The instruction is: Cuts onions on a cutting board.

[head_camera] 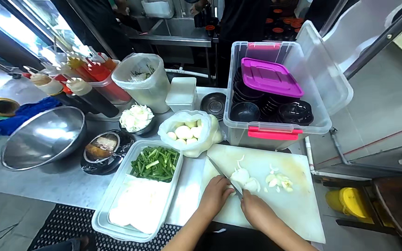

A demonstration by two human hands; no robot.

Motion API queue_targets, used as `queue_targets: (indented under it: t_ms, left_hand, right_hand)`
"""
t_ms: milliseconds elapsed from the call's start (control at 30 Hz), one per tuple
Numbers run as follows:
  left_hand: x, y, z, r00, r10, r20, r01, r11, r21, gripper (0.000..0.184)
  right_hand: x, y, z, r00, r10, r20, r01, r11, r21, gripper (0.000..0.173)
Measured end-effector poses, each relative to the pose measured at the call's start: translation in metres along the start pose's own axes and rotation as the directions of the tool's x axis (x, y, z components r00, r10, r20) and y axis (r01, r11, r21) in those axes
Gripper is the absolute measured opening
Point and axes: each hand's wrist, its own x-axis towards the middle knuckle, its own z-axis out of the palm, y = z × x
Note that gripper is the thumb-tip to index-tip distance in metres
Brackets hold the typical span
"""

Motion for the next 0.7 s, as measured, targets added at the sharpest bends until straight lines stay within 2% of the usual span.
queue_targets:
  t_ms: [133,300,533,633,700]
  left_hand:
    - [0.0,0.001,-0.001,1.0,-0.006,-0.004,0.006,1.0,0.008,0.032]
    - [0.004,0.006,0.004,1.0,-0.014,-0.007,0.015,0.999,0.051,0.033]
    - [0.005,0.001,0.023,0.999,0.003,-0.054,0.009,0.973,0.232,0.034]
    - [0.002,0.002,0.022,0.996,-0.026,-0.082,0.042,0.978,0.202,0.041]
    - [-0.002,0.008,0.012,0.992,-0.105,-0.067,0.114,0.983,0.142,0.046]
  right_hand:
    - [0.007,-0.001,0.0,1.0,-0.013,0.011,0.013,1.0,0.016,0.037]
    - [0.013,0.021,-0.006,0.996,-0.074,0.04,0.069,0.992,0.109,0.036]
    - [0.001,0.029,-0.015,1.0,0.006,-0.006,-0.006,0.998,0.063,0.035]
    - [-0.005,0.026,-0.016,1.0,0.023,-0.007,-0.023,0.999,0.034,0.036]
    - [-0.01,0.025,-0.013,1.0,0.031,-0.006,-0.031,0.999,0.021,0.036]
